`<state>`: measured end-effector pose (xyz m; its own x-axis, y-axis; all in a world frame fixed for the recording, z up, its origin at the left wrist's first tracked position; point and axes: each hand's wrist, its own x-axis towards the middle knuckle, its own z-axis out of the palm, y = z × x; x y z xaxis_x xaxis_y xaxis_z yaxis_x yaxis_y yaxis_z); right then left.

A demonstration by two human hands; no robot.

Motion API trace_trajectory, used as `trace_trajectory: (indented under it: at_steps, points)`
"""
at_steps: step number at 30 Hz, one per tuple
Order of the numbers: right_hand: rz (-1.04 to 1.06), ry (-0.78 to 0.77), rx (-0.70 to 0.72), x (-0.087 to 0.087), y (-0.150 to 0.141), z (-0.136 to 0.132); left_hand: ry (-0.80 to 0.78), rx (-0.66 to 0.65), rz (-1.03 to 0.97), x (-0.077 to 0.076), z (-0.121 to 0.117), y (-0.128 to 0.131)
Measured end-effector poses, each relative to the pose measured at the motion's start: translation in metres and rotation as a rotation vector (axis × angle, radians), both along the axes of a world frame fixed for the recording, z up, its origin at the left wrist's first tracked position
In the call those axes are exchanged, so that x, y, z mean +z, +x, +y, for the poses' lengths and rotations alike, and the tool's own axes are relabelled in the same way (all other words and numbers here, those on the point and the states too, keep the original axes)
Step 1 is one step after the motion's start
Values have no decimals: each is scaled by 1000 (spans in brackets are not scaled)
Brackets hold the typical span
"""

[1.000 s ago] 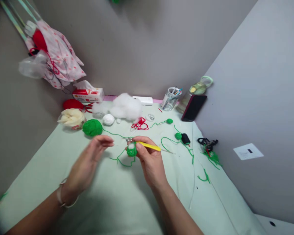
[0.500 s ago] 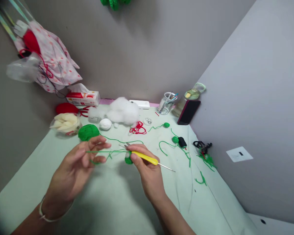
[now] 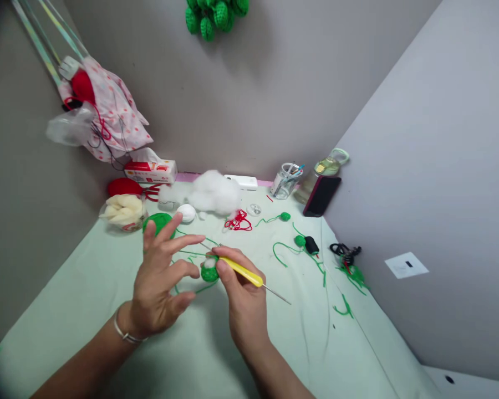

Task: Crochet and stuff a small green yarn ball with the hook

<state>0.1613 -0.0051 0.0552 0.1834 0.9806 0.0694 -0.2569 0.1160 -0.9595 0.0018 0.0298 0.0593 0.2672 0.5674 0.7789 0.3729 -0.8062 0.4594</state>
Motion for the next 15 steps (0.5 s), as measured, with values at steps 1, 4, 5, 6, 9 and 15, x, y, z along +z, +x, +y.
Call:
trace_trajectory:
  at_steps: [1, 4, 5, 6, 9, 15]
  points:
    - [-9, 13, -12, 0, -1, 0, 25, 50, 111, -4, -1, 0]
    - [-34, 31, -57, -1, -4, 1, 31, 205, 247, -8, -4, 2]
    - [-39, 32, -71, -2, -5, 1, 20, 246, 276, -8, -5, 3]
    - [-43, 28, -82, -3, -6, 2, 7, 280, 304, -7, -6, 5]
    - [-57, 10, -115, -7, -8, 4, -41, 318, 350, -7, -7, 9]
    - [-41, 28, -162, -14, -7, 9, -246, 174, -33, -13, -9, 12]
